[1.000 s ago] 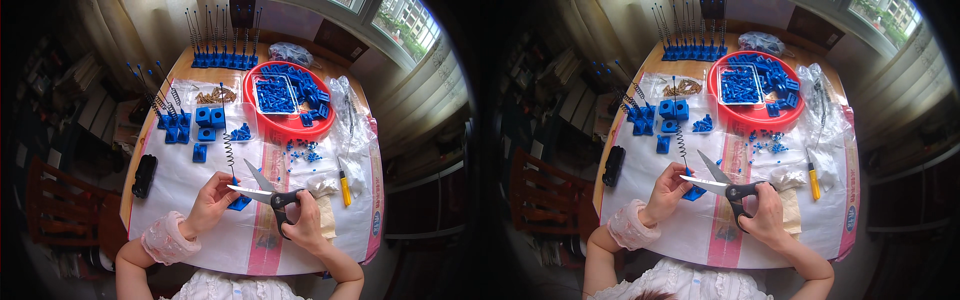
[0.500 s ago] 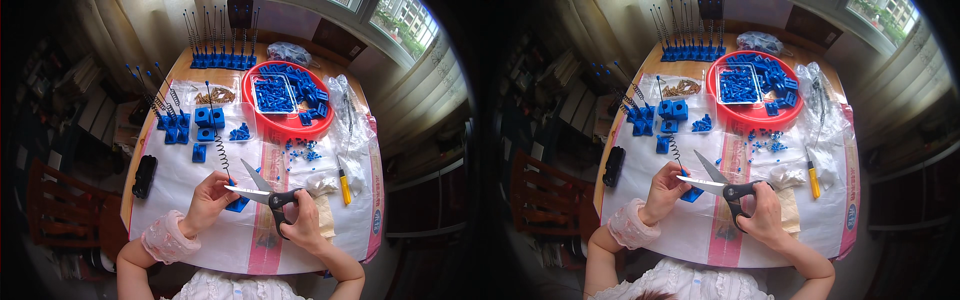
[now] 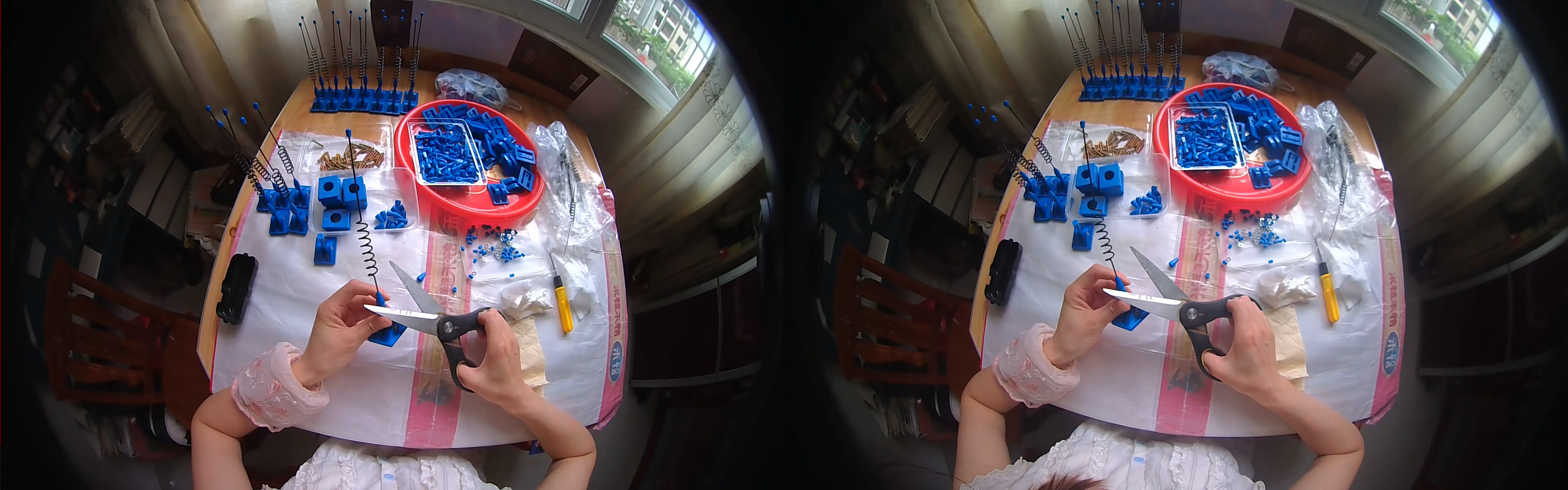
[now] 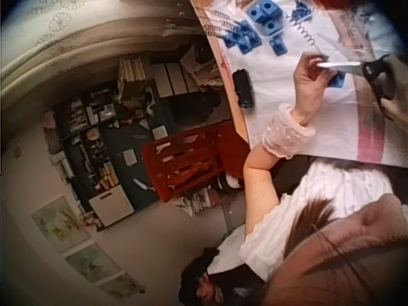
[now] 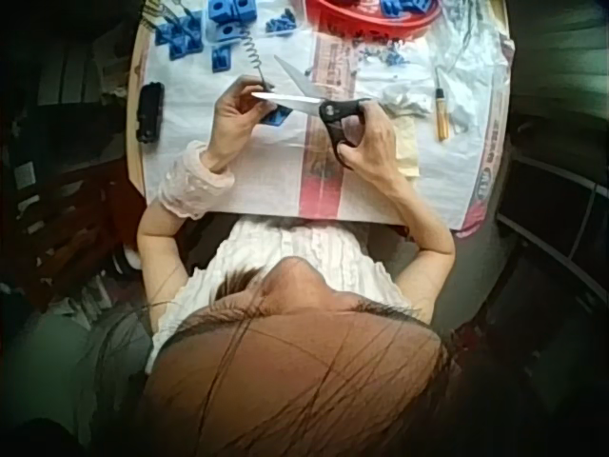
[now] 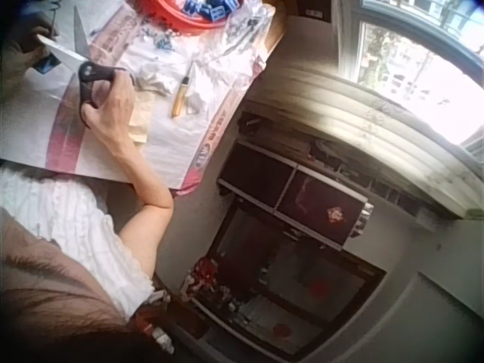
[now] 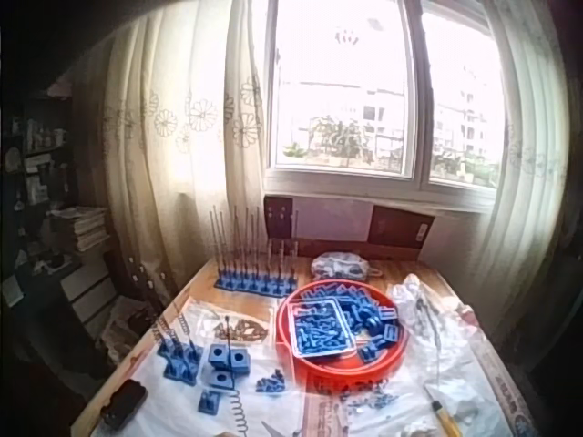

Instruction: Cutting a metal spring with scissors and preparing blue plastic parts at a workbench.

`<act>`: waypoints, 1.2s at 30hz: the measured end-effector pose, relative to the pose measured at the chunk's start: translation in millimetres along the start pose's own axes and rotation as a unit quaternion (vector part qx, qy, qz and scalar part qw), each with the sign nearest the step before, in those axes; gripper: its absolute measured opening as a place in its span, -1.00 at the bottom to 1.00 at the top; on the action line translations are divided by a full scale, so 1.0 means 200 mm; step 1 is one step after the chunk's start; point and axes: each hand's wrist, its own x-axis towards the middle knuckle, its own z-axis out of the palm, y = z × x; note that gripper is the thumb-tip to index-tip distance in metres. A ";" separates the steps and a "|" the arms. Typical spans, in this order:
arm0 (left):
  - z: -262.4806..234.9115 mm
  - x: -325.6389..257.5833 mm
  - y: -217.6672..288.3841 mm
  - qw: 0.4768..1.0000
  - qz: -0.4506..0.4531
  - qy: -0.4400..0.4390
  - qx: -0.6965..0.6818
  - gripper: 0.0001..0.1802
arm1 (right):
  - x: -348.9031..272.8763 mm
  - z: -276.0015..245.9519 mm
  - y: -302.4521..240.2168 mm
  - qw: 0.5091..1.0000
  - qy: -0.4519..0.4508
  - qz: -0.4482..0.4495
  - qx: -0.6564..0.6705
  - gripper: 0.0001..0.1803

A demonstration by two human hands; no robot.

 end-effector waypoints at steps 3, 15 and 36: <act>-0.01 0.00 -0.01 1.000 0.000 -0.002 0.002 -0.71 | 0.00 0.00 0.00 1.000 0.001 0.001 -0.001 -0.43; -0.01 -0.01 0.00 0.995 -0.071 -0.012 -0.074 -0.73 | 0.00 0.01 0.00 1.000 0.003 0.005 0.006 -0.42; -0.02 0.00 0.00 0.998 -0.045 -0.029 -0.037 -0.72 | 0.00 0.01 0.01 1.000 0.001 0.000 0.014 -0.45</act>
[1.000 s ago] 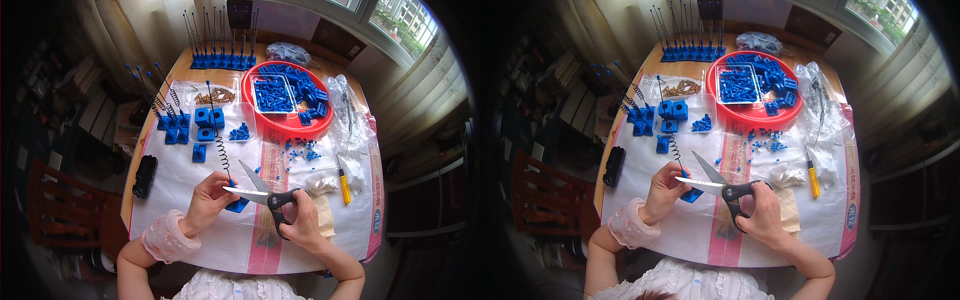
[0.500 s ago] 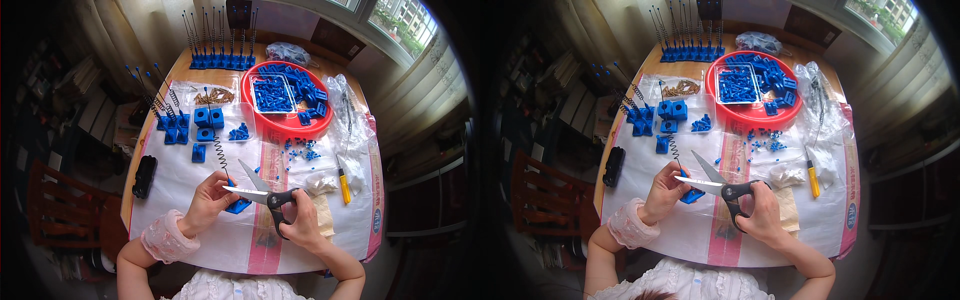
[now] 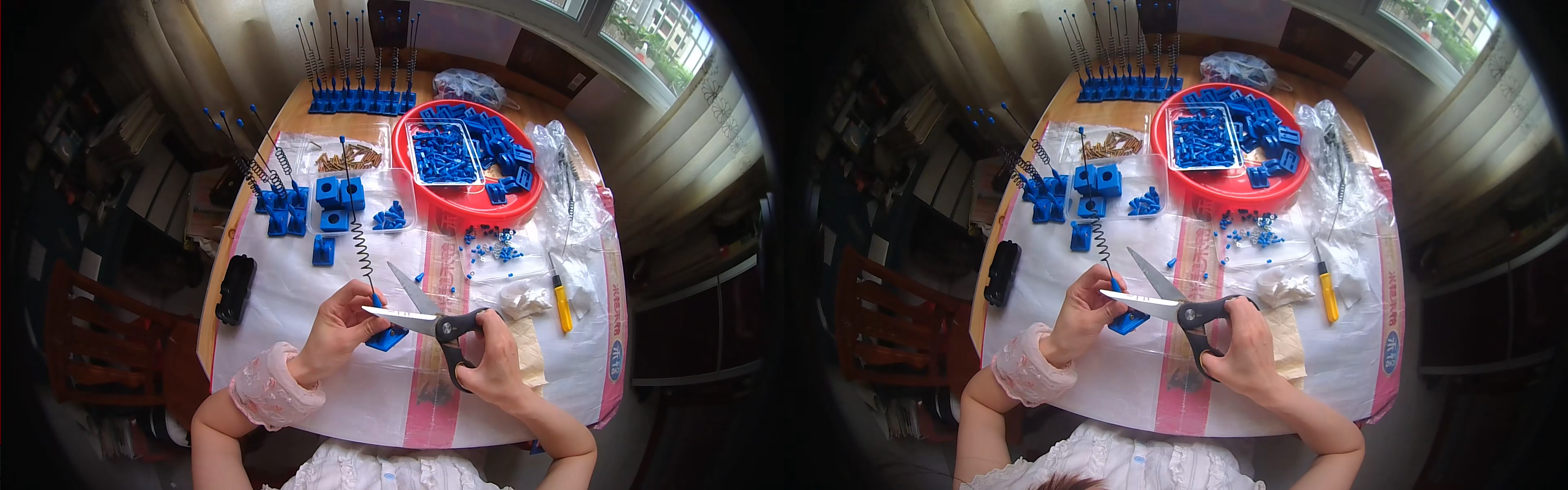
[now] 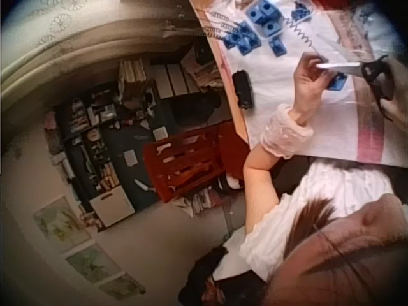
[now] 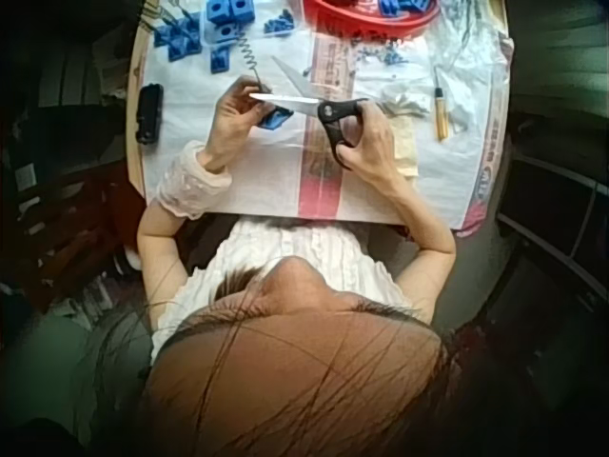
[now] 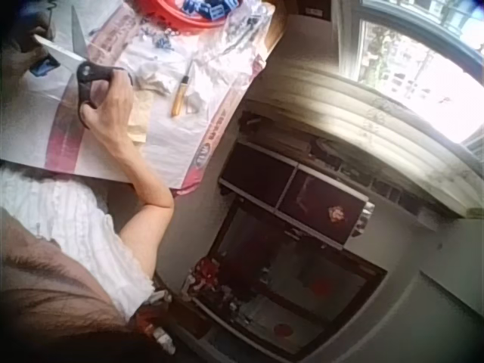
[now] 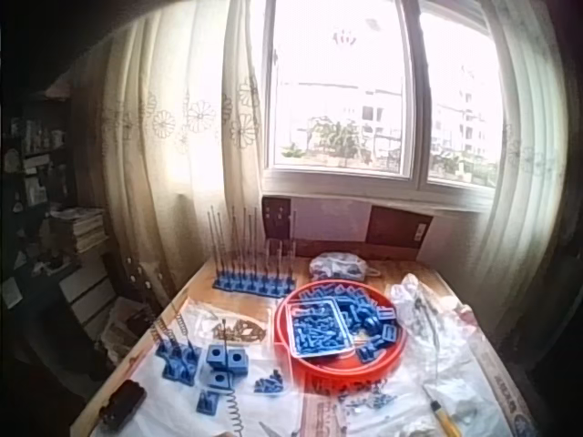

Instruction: Cutting a metal spring with scissors and preparing blue plastic parts at a workbench.

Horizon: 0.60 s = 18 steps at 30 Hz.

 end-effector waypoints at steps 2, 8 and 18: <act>0.00 0.00 0.00 1.000 -0.004 -0.004 -0.004 -0.72 | 0.00 0.00 0.00 1.000 0.002 -0.002 0.003 -0.45; 0.00 0.00 0.00 0.996 -0.037 -0.021 -0.073 -0.71 | 0.00 0.00 -0.01 1.000 -0.002 0.001 0.000 -0.45; 0.00 0.00 -0.02 0.993 -0.041 -0.025 -0.111 -0.72 | 0.01 0.00 -0.02 1.000 0.008 -0.012 0.018 -0.48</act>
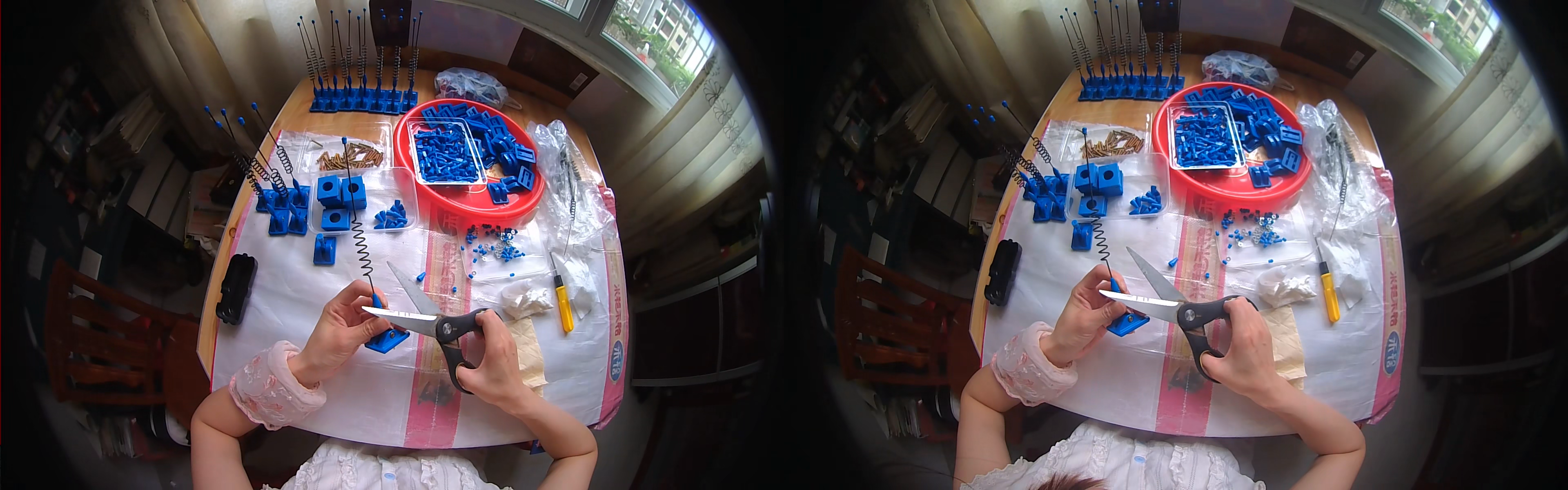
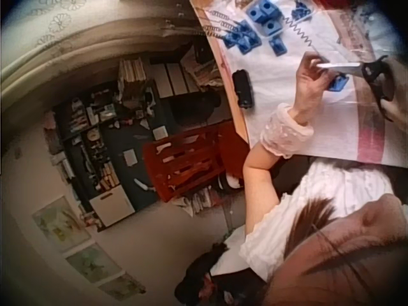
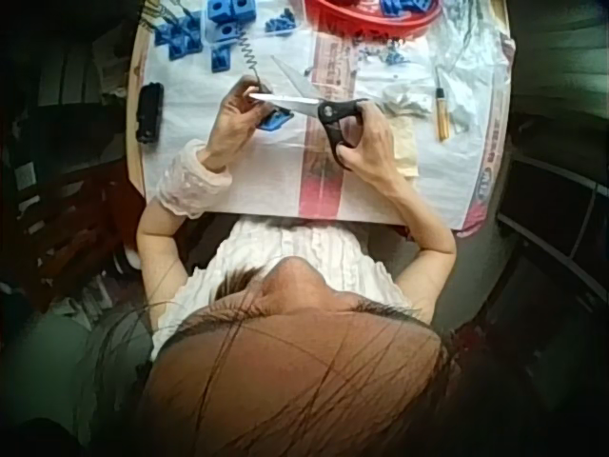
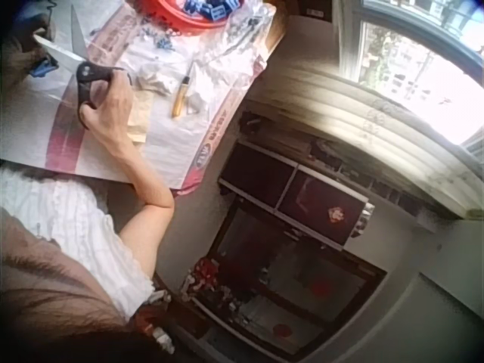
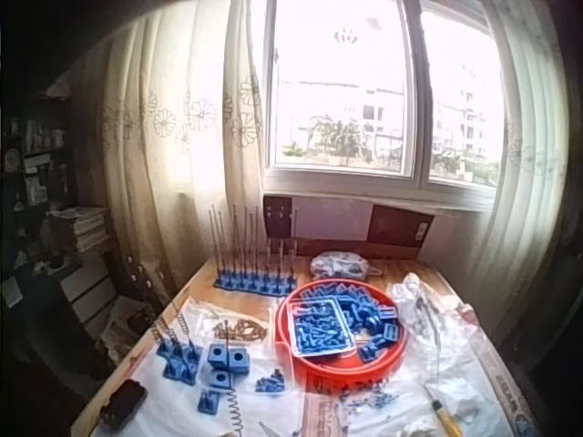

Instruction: Cutting a metal spring with scissors and preparing blue plastic parts at a workbench.

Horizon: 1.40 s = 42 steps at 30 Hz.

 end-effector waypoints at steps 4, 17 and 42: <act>-0.01 0.00 -0.02 1.000 0.017 -0.001 -0.004 -0.71 | 0.00 0.00 0.00 1.000 -0.014 0.013 0.002 -0.47; 0.00 0.00 0.00 1.000 0.009 0.001 -0.020 -0.73 | -0.01 0.00 0.00 0.999 -0.010 0.041 0.022 -0.47; -0.01 0.00 0.01 0.992 0.041 0.022 0.117 -0.70 | -0.01 0.00 0.00 1.000 -0.002 0.021 0.001 -0.45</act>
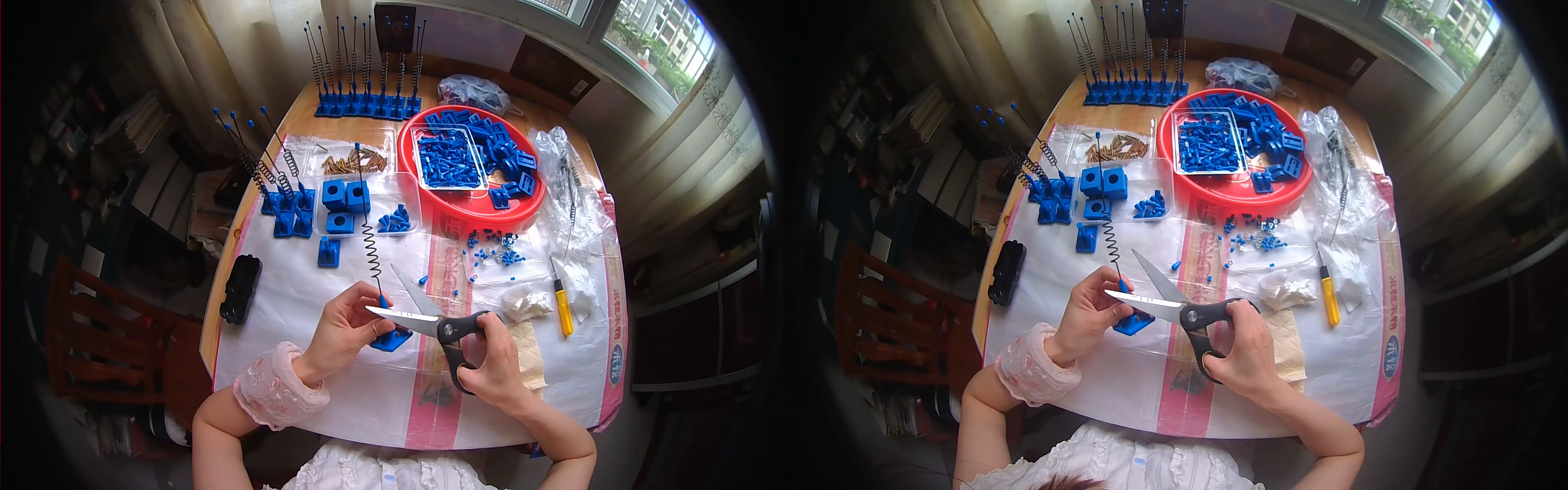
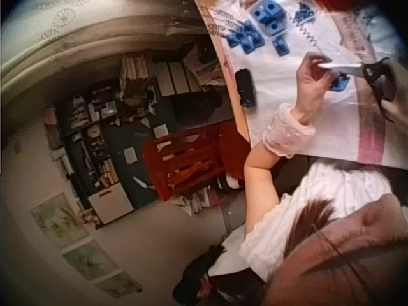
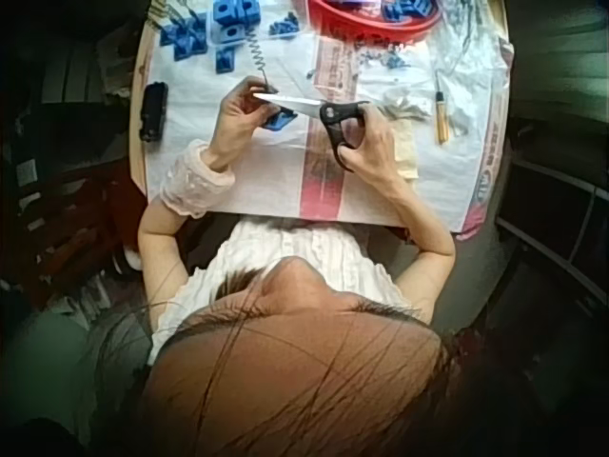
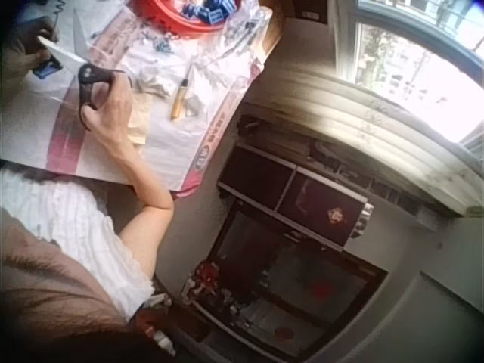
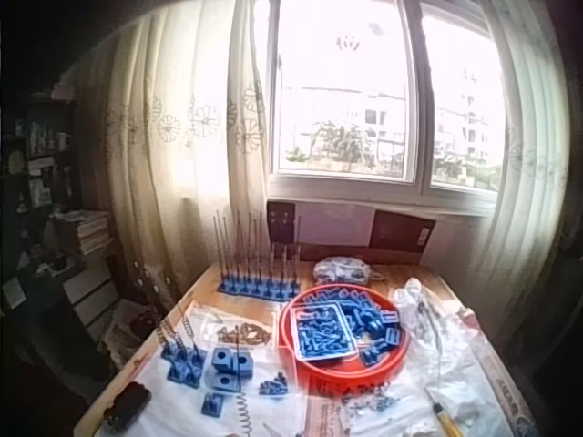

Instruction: Cutting a metal spring with scissors and preparing blue plastic parts at a workbench.

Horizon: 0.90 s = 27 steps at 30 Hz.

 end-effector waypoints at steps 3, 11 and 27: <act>0.01 0.01 0.00 0.999 0.010 -0.016 -0.038 -0.70 | 0.00 0.00 0.00 1.000 -0.001 0.003 0.002 -0.45; 0.02 0.01 0.03 0.999 -0.039 -0.026 -0.015 -0.75 | 0.00 -0.01 0.02 0.999 -0.003 0.034 0.022 -0.45; 0.01 0.01 0.01 0.999 -0.028 -0.025 0.014 -0.76 | 0.00 0.00 0.03 1.000 0.004 -0.003 -0.001 -0.45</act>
